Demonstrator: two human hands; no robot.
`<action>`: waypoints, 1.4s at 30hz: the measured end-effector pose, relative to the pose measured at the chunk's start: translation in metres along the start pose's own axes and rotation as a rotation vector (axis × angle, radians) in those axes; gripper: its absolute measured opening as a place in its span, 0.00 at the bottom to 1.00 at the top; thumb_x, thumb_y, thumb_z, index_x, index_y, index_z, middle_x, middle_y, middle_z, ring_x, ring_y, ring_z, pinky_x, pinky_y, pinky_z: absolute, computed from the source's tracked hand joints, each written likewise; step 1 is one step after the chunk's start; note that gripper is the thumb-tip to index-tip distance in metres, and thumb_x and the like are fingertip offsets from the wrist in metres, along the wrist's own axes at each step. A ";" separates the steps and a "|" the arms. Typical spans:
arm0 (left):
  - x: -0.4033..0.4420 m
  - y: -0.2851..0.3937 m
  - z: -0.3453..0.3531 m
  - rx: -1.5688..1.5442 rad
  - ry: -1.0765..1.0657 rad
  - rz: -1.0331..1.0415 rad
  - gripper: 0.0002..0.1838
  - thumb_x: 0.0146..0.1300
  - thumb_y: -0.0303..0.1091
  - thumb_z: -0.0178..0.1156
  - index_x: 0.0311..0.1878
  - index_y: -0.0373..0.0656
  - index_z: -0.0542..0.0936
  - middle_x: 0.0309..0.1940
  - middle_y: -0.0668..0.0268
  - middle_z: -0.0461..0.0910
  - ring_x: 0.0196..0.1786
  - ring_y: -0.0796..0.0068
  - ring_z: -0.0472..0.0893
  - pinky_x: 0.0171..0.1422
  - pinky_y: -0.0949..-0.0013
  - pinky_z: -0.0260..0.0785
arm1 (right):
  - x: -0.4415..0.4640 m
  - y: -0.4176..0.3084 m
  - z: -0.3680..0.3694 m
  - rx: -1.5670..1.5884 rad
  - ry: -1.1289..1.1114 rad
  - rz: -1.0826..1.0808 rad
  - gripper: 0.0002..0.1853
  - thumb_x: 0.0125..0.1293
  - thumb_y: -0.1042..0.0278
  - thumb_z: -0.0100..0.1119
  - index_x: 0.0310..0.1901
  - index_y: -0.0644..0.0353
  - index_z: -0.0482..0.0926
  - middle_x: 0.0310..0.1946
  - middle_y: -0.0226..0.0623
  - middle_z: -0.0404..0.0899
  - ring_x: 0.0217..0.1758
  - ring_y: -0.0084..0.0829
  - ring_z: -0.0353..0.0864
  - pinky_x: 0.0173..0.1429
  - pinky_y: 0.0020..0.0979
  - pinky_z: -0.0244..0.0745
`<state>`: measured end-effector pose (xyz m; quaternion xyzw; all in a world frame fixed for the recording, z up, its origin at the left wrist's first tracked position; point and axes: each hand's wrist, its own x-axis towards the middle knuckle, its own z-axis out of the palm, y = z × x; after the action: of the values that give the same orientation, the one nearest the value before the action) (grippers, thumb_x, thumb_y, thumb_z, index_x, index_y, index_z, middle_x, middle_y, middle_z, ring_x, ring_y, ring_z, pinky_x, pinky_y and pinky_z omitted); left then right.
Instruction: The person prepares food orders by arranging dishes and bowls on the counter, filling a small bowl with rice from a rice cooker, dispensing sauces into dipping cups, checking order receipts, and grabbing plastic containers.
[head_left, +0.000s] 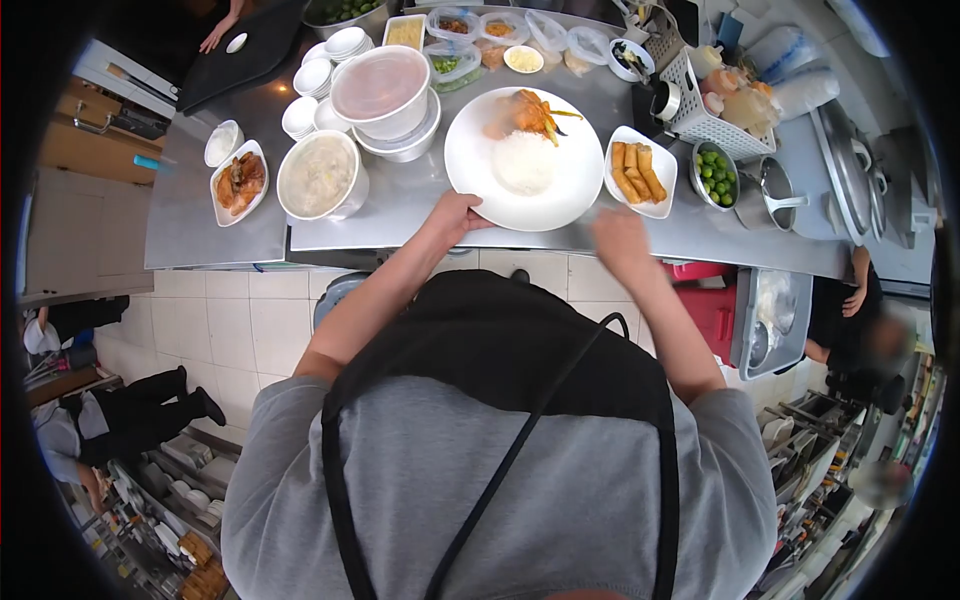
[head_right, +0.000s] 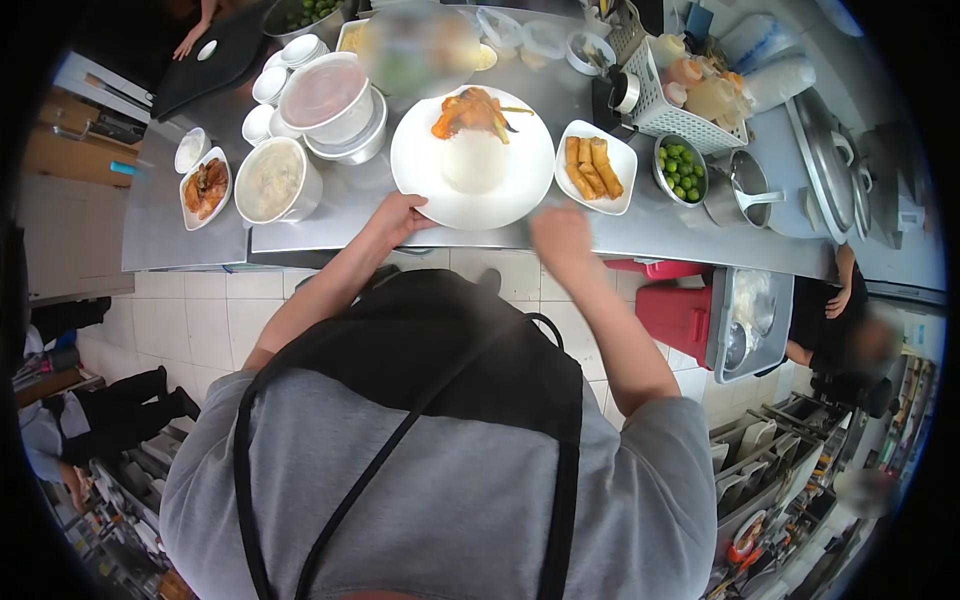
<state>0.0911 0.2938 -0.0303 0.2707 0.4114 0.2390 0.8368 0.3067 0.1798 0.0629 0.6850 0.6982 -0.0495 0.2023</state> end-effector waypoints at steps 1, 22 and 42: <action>-0.001 0.001 -0.001 0.002 0.001 0.005 0.22 0.54 0.22 0.43 0.53 0.25 0.59 0.46 0.49 0.70 0.47 0.56 0.74 0.54 0.57 0.68 | -0.011 0.016 -0.005 0.185 0.065 0.001 0.12 0.46 0.77 0.49 0.34 0.57 0.77 0.34 0.41 0.75 0.39 0.42 0.73 0.45 0.36 0.69; -0.205 0.116 -0.038 -0.246 0.000 0.457 0.19 0.49 0.26 0.54 0.46 0.27 0.69 0.42 0.54 0.74 0.44 0.66 0.76 0.51 0.63 0.68 | 0.107 -0.029 0.094 0.162 0.625 0.066 0.28 0.61 0.53 0.43 0.59 0.60 0.59 0.62 0.50 0.52 0.65 0.51 0.48 0.64 0.51 0.44; -0.259 0.134 -0.436 -0.585 0.817 1.014 0.27 0.50 0.16 0.41 0.57 0.27 0.56 0.54 0.43 0.60 0.56 0.47 0.64 0.60 0.49 0.61 | 0.107 -0.127 0.050 0.630 0.612 -0.311 0.25 0.51 0.79 0.43 0.54 0.62 0.64 0.58 0.50 0.59 0.61 0.46 0.57 0.64 0.39 0.52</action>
<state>-0.4306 0.3431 -0.0228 0.0819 0.4342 0.7818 0.4399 0.1954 0.2557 -0.0467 0.5833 0.7712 -0.0845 -0.2404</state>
